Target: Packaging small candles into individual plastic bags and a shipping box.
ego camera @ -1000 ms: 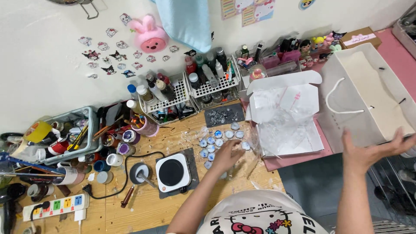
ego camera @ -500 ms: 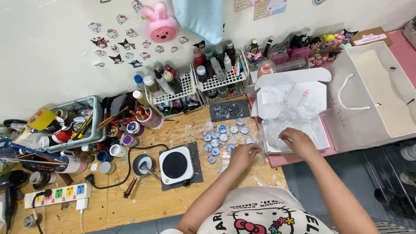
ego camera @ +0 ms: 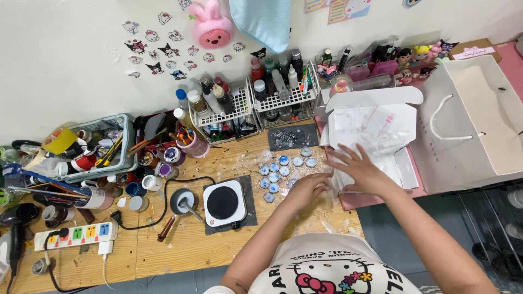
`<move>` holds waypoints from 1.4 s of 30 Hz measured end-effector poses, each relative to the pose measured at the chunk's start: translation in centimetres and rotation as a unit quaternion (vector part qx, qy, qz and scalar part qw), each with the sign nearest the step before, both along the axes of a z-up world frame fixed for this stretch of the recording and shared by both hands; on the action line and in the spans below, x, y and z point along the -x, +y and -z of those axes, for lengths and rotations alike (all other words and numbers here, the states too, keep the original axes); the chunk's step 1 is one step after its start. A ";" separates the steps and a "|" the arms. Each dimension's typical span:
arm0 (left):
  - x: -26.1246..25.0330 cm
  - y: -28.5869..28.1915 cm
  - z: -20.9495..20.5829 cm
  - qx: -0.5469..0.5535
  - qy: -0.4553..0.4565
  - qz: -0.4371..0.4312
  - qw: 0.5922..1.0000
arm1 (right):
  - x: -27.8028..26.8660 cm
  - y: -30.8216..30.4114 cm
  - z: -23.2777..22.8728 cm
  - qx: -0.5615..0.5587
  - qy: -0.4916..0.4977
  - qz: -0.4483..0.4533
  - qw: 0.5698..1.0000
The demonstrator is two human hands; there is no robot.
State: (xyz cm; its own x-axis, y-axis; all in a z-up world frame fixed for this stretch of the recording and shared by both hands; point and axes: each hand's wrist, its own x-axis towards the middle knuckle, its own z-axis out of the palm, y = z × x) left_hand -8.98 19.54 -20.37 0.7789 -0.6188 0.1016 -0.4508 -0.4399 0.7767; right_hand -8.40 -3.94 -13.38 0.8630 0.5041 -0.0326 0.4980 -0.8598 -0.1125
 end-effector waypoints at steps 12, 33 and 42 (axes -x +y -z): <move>-0.3 4.8 2.4 0.147 0.229 -0.082 0.959 | -4.7 -12.4 10.0 -0.176 -0.066 0.151 0.971; 4.8 7.1 7.6 0.428 0.391 -0.175 0.796 | 1.8 7.3 7.8 -0.646 0.278 0.228 0.674; 9.4 9.6 -1.6 0.219 0.132 -0.255 0.933 | 3.8 10.1 10.8 -0.553 0.403 0.214 0.697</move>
